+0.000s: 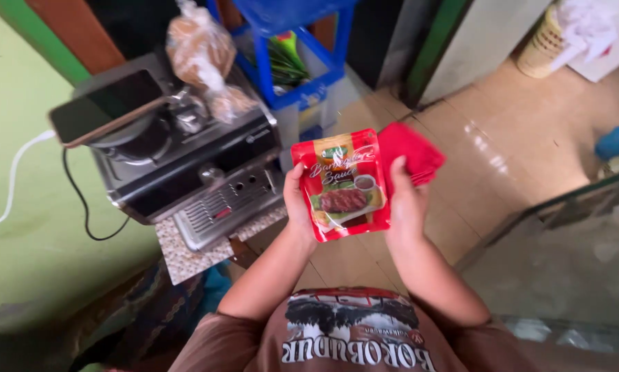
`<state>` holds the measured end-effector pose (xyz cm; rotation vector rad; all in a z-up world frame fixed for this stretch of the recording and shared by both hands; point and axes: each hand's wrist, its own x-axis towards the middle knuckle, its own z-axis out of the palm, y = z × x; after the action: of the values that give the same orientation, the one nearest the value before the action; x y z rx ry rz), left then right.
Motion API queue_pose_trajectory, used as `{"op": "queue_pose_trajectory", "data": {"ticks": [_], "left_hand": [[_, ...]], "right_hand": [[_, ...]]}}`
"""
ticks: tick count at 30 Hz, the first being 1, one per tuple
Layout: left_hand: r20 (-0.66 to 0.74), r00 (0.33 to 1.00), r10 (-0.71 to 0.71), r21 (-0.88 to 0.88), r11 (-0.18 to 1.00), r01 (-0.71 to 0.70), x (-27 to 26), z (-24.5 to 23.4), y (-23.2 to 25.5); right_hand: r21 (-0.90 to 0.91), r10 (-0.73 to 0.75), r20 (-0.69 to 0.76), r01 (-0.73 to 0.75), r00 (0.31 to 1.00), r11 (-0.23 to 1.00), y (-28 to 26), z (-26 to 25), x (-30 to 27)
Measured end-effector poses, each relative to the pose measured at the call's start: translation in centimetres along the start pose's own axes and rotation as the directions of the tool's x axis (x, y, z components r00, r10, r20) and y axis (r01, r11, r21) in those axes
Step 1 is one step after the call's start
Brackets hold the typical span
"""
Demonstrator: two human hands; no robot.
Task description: The person retrieves a plastic storage bin, removes a packet of seasoning, and places it on a glass display counter. They then take a red cloth and wipe the surface of a red sauce packet repeatedly, moving around the room while continuing to clean the packet. After finishing, they place the cleaned packet on the counter and repeat the wiping process on a smaller red packet.
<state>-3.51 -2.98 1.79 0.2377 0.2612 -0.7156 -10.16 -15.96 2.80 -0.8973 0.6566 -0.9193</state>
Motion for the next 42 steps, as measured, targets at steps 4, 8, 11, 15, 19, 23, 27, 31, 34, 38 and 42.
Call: {"op": "queue_pose_trajectory", "data": {"ticks": [4,8,11,15,19,23,27,31,34,38,42], "left_hand": [[-0.028,0.999,-0.042,0.032,0.999,0.043,-1.8,2.4,-2.9],[0.386,0.92,0.066,0.215,0.963,-0.16,-4.4,4.3,-7.0],[0.472,0.88,0.047,0.283,0.938,-0.202,-1.7,-0.1,-9.7],[0.364,0.928,-0.083,0.266,0.964,-0.018,-3.7,2.8,-12.8],[0.477,0.871,-0.115,0.273,0.962,-0.022,-4.3,3.4,-15.2],[0.567,0.812,-0.136,0.264,0.964,-0.023,-4.8,3.3,-17.0],[0.354,0.916,-0.189,0.252,0.962,0.101,-4.4,3.4,-18.4],[0.182,0.96,-0.212,0.226,0.959,0.169,-3.8,2.5,-18.9],[0.144,0.953,-0.267,0.279,0.935,0.22,-1.9,0.0,-18.9],[0.73,0.67,-0.138,0.078,0.99,0.119,2.4,-5.3,-19.8],[0.122,0.991,-0.054,0.539,0.842,-0.02,-4.3,-0.7,-15.7]], "right_hand": [[0.2,-0.344,0.002,0.337,0.939,0.92,-2.7,-2.7,-0.1],[-0.264,-0.375,0.874,0.95,0.309,0.166,-6.3,-5.3,-3.5],[-0.431,-0.198,0.874,0.896,0.443,0.104,-8.3,-7.3,-1.6],[-0.5,-0.27,0.77,0.81,0.578,0.306,-10.7,-8.8,-2.1],[-0.509,-0.113,0.85,0.858,0.514,0.071,-10.1,-12.5,-2.3],[-0.648,-0.221,0.725,0.755,0.652,0.099,-11.2,-13.8,-1.1],[-0.587,-0.047,0.808,0.809,0.588,0.034,-10.6,-15.3,-4.2],[-0.652,-0.173,0.744,0.758,0.646,0.027,-11.2,-15.1,-1.1],[-0.577,-0.218,0.77,0.801,0.599,0.159,-10.9,-14.4,-2.9],[-0.329,-0.179,0.923,0.94,0.341,0.09,-6.3,-14.1,-2.6],[-0.416,-0.311,0.843,0.898,0.439,0.142,-6.7,-11.0,-1.9]]}}
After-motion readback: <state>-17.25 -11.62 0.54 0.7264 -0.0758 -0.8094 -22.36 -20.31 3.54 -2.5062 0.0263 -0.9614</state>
